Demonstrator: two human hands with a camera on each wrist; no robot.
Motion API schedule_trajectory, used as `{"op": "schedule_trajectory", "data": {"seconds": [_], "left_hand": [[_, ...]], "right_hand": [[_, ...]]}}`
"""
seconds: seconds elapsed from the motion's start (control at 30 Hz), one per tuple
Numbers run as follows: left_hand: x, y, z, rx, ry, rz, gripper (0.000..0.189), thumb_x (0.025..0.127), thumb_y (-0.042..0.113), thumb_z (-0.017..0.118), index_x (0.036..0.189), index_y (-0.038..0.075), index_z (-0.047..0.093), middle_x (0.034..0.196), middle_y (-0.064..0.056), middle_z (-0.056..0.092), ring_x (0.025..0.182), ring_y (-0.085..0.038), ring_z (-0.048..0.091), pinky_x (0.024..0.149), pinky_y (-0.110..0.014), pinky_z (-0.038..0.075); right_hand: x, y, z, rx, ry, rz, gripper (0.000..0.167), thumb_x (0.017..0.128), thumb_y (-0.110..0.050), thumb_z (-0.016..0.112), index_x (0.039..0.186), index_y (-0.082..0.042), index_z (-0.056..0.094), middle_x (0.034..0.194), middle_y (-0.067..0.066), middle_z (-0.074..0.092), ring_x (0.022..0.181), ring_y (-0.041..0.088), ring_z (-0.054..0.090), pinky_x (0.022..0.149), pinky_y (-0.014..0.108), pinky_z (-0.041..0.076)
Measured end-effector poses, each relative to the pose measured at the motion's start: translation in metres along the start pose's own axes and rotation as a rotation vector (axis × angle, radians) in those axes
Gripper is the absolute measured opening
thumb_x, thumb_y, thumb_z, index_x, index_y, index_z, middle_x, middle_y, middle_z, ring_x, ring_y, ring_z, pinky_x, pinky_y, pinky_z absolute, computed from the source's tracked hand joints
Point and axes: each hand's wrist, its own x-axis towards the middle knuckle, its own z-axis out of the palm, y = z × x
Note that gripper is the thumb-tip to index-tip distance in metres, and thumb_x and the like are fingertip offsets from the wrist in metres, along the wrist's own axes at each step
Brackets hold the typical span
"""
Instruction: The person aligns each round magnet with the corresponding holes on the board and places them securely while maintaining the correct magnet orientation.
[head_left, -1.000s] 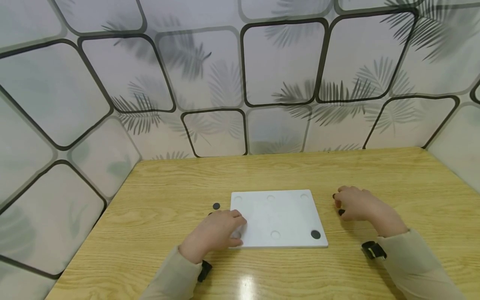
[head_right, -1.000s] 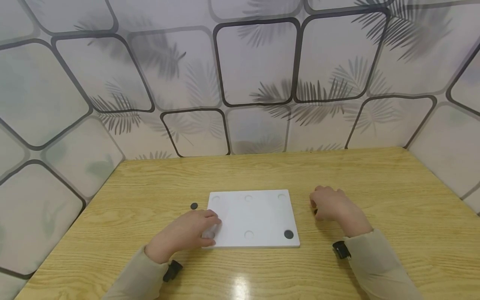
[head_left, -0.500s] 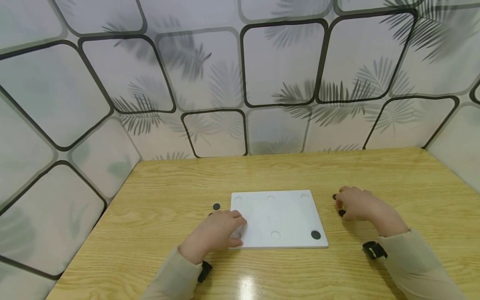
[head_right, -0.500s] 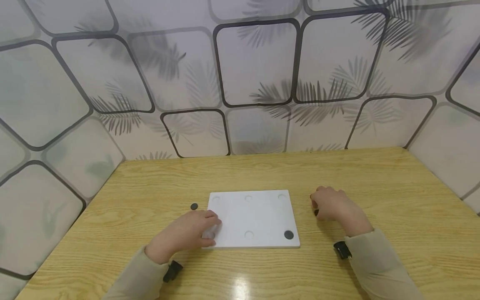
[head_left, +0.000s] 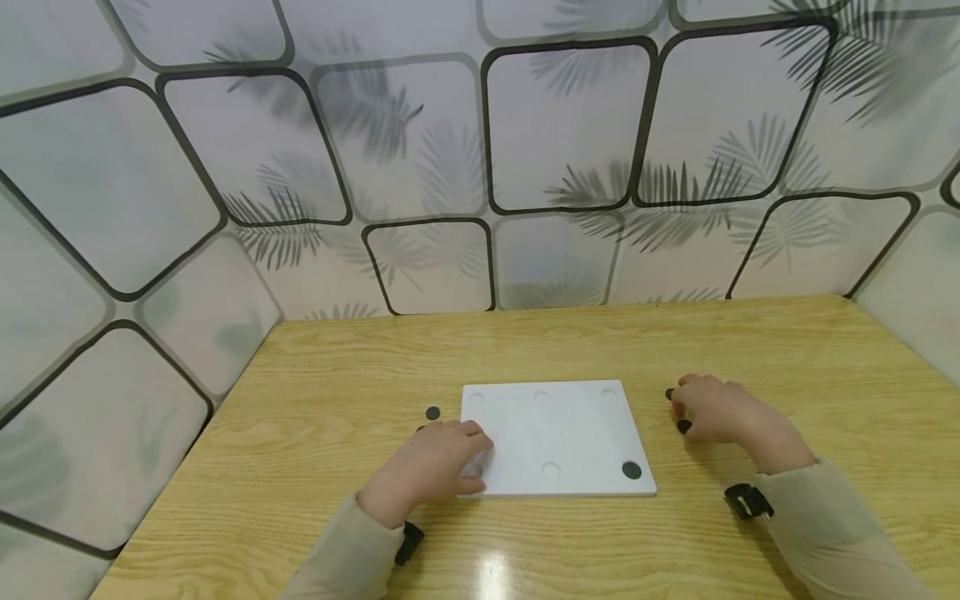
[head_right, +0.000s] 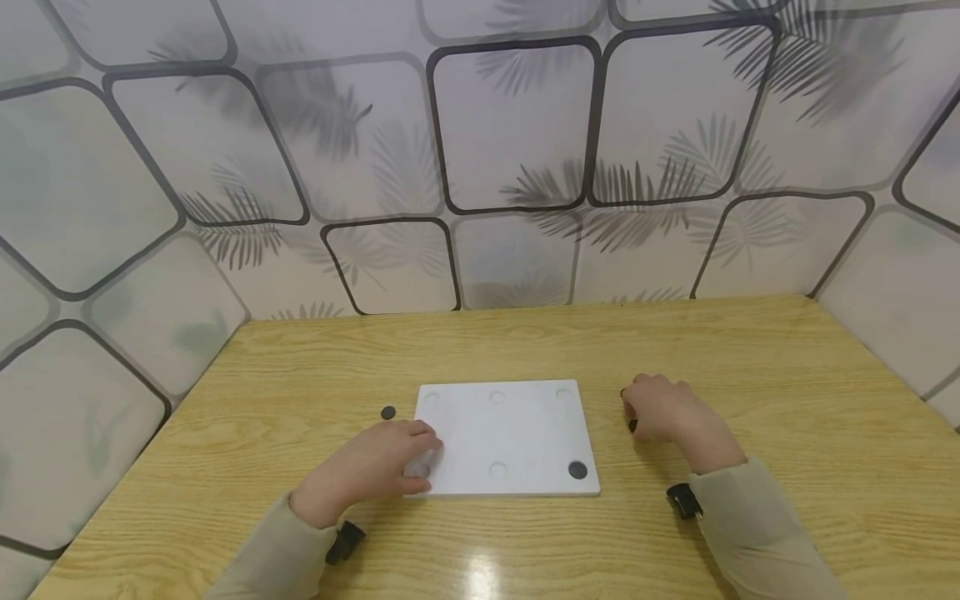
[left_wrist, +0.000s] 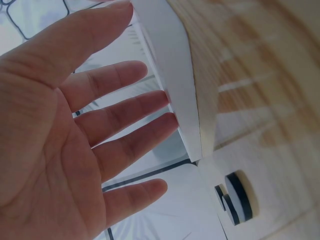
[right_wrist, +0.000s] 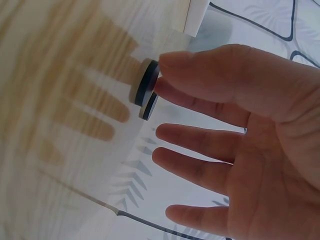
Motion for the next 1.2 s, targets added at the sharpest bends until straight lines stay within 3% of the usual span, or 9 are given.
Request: {"op": "schedule_trajectory", "data": {"seconds": [0.1,0.33,0.5,0.93,1.2], "left_hand": [[-0.0001,0.0001,-0.0006,-0.003,-0.006,-0.003,0.040,0.075,0.036,0.069,0.107,0.012,0.061,0.099,0.001,0.057,0.087,-0.013,0.055,0.074,-0.027,0.045],[-0.0005,0.0005,-0.0015,-0.005,-0.012,-0.010,0.040,0.075,0.036,0.069,0.107,0.012,0.061,0.099,0.002,0.057,0.088,-0.013,0.055,0.075,-0.027,0.045],[-0.0007,0.0007,-0.0018,-0.006,-0.009,-0.008,0.040,0.075,0.035,0.069,0.107,0.012,0.061,0.098,0.002,0.057,0.087,-0.013,0.055,0.074,-0.026,0.045],[-0.0010,0.0016,-0.0025,0.002,-0.002,-0.006,0.039,0.075,0.036,0.069,0.105,0.013,0.061,0.097,0.002,0.057,0.086,-0.013,0.054,0.074,-0.027,0.045],[-0.0007,0.0007,-0.0019,-0.007,-0.012,-0.006,0.039,0.075,0.035,0.069,0.106,0.012,0.061,0.098,0.002,0.057,0.086,-0.013,0.054,0.073,-0.025,0.045]], "right_hand": [[0.0002,0.0006,0.0005,0.000,-0.003,-0.002,0.018,0.065,-0.005,0.069,0.077,-0.011,0.057,0.095,0.016,0.052,0.078,0.032,0.052,0.063,0.055,0.040],[-0.0005,0.0009,0.0007,0.006,0.001,0.000,0.018,0.065,-0.005,0.070,0.076,-0.011,0.058,0.097,0.019,0.052,0.081,0.036,0.053,0.064,0.057,0.040],[-0.0008,0.0009,0.0013,0.021,-0.007,0.011,0.017,0.066,-0.003,0.068,0.076,-0.010,0.058,0.084,0.008,0.049,0.069,0.023,0.047,0.058,0.047,0.040],[-0.0019,-0.0007,0.0034,0.001,0.002,0.039,0.019,0.064,-0.005,0.071,0.071,-0.013,0.055,0.076,0.002,0.044,0.066,0.021,0.043,0.055,0.042,0.038],[-0.0030,-0.0025,0.0051,0.000,0.009,0.046,0.023,0.061,-0.006,0.073,0.066,-0.014,0.052,0.076,0.002,0.043,0.067,0.023,0.041,0.059,0.047,0.036]]}}
